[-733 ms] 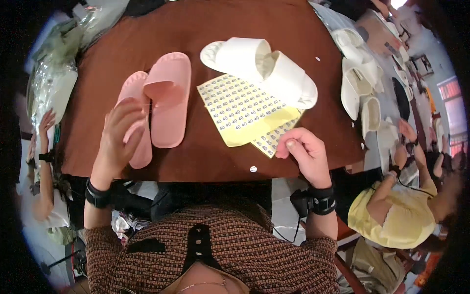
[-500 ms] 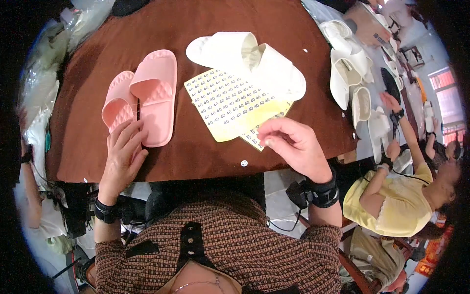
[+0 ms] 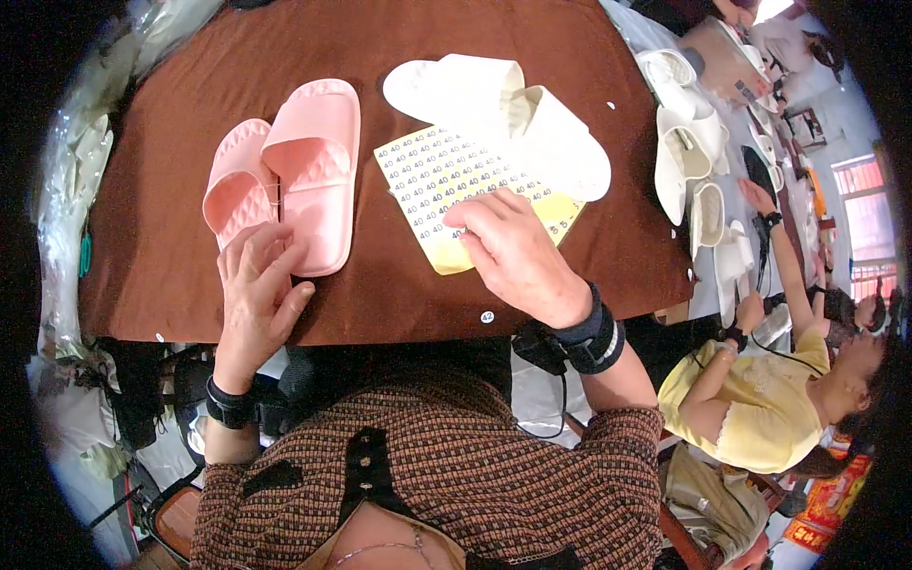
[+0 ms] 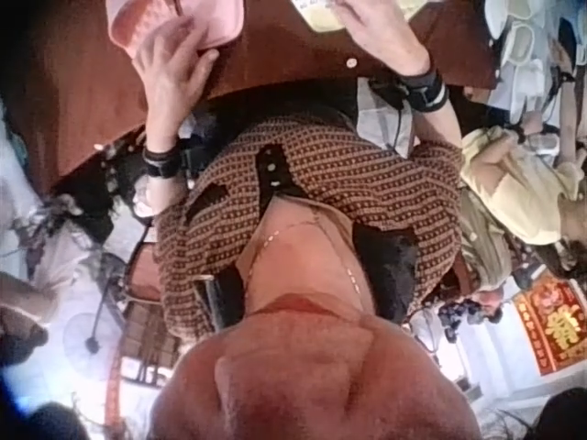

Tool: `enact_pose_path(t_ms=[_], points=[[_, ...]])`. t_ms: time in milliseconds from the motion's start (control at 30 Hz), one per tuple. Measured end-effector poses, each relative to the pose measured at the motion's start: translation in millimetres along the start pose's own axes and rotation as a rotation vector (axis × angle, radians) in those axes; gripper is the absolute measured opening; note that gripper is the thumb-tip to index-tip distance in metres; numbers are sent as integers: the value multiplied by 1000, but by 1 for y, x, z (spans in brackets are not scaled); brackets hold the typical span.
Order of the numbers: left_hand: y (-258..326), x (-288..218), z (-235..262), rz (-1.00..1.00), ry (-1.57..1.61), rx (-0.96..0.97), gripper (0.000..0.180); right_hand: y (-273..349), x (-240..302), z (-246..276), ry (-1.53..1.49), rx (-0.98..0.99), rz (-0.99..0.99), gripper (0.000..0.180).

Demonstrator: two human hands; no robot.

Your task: Attaching size labels to the footbeds of several pairs of slippers.

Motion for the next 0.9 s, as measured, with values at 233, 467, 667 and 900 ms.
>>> enact_pose_path(t_ms=[233, 467, 667, 900], points=[[-3, -3, -5, 12, -14, -24, 42, 1, 3, -3, 41, 35, -6, 20], [-3, -4, -4, 10, -25, -49, 44, 0, 0, -5, 29, 36, 0, 21], [-3, -3, -4, 21, -35, -60, 44, 0, -4, -6, -6, 63, -30, 21], [-3, -2, -4, 35, -38, -52, 43, -1, -4, -6, -3, 34, -26, 19]])
Point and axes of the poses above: each hand's wrist, its own y-axis away from the middle knuckle, its own z-axis out of the back of the hand, x = y × z, the point moved 9 cm from there along -y, towards the middle knuckle, and after that the axes turned 4 degrees about y, right-handed, at the moved point
